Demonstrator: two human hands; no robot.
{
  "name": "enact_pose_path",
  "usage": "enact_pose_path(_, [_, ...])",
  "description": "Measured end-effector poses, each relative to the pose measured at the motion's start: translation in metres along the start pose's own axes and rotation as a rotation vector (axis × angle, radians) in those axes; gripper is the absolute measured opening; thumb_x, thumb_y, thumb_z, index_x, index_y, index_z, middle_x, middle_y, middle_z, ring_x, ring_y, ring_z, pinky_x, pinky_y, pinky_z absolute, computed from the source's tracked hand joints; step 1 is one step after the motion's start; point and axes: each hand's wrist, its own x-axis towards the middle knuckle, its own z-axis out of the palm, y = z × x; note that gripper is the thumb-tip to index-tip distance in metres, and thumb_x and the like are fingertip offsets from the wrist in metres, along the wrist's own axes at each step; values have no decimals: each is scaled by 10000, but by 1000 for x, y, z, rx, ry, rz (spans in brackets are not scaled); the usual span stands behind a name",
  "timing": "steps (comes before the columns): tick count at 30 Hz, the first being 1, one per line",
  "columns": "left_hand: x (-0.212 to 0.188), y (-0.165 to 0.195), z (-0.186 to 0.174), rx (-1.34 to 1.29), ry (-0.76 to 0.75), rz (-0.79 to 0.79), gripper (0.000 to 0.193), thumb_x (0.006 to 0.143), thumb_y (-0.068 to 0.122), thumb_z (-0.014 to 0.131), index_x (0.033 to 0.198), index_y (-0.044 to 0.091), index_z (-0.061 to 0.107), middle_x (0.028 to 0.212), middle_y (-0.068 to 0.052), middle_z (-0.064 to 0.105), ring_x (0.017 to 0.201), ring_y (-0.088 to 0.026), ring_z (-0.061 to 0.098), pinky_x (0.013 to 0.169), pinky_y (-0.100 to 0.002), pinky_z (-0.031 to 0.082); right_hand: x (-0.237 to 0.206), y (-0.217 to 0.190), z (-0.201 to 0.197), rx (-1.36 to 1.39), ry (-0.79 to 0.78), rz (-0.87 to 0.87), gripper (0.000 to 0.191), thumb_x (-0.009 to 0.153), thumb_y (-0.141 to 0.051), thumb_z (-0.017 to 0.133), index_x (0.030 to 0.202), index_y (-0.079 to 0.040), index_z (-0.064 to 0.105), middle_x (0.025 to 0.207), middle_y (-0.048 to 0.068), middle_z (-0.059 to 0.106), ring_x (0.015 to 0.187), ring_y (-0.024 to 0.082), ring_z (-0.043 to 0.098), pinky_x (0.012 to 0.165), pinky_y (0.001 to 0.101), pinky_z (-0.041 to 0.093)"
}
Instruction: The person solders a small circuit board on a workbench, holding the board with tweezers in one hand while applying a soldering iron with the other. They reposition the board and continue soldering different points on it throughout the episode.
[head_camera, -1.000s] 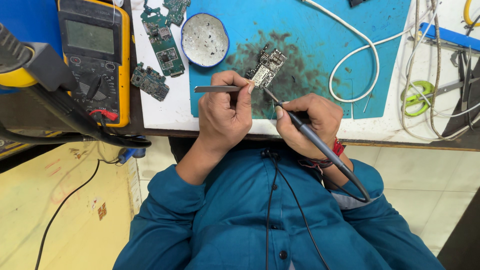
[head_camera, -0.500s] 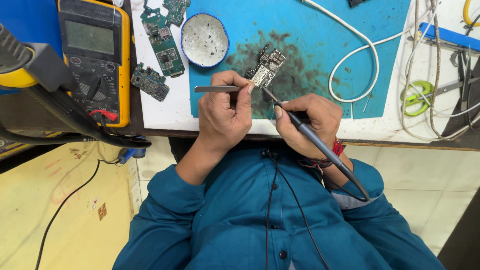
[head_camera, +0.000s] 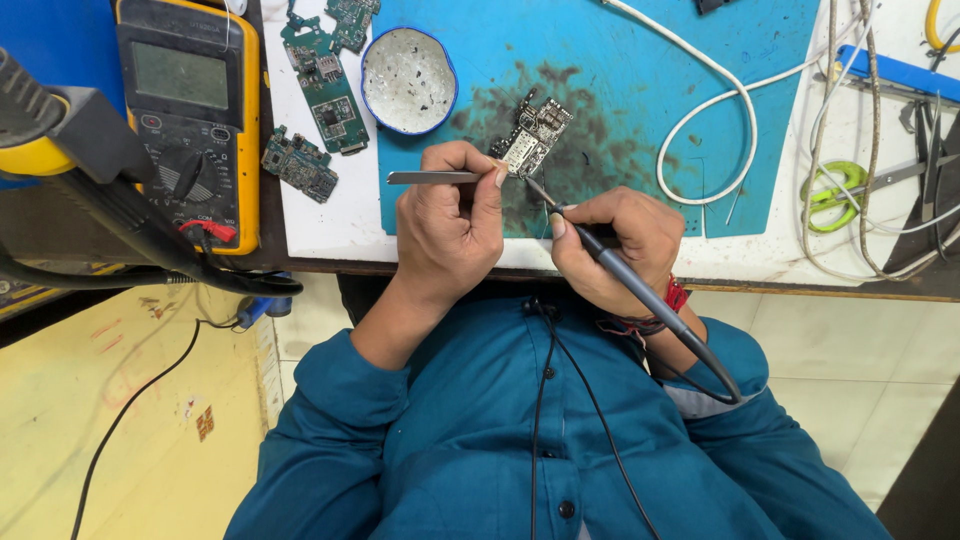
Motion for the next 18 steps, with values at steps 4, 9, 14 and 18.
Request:
enact_pose_path(4, [0,-1,0,3,-1,9,146,1054,36,679,1109,17,545,872,-54,677,681,-93,670,606,-242,536,0,0,0,-2,-4,7,136,858,-5,816,908,-9,690,798,78,686,648,170,646,596,288,465])
enact_pose_path(9, [0,-1,-1,5,-1,20,151,1054,36,679,1111,16,540,878,-58,678,685,-100,677,609,-245,538,1,-1,0,6,-8,-4,140,857,6,813,906,-8,683,819,84,695,655,173,648,599,288,468])
enact_pose_path(14, [0,-1,-1,7,-4,23,150,1054,33,676,1111,17,537,878,-61,679,684,-103,676,609,-248,535,2,-2,-1,3,-11,-12,139,859,11,814,912,-11,688,812,86,692,658,175,655,598,291,470])
enact_pose_path(18, [0,0,-1,-3,-4,10,152,1054,34,676,1113,17,538,877,-59,686,690,-102,682,609,-245,539,3,-3,-1,3,-22,-12,145,858,5,820,931,-7,695,814,93,688,667,184,657,605,293,474])
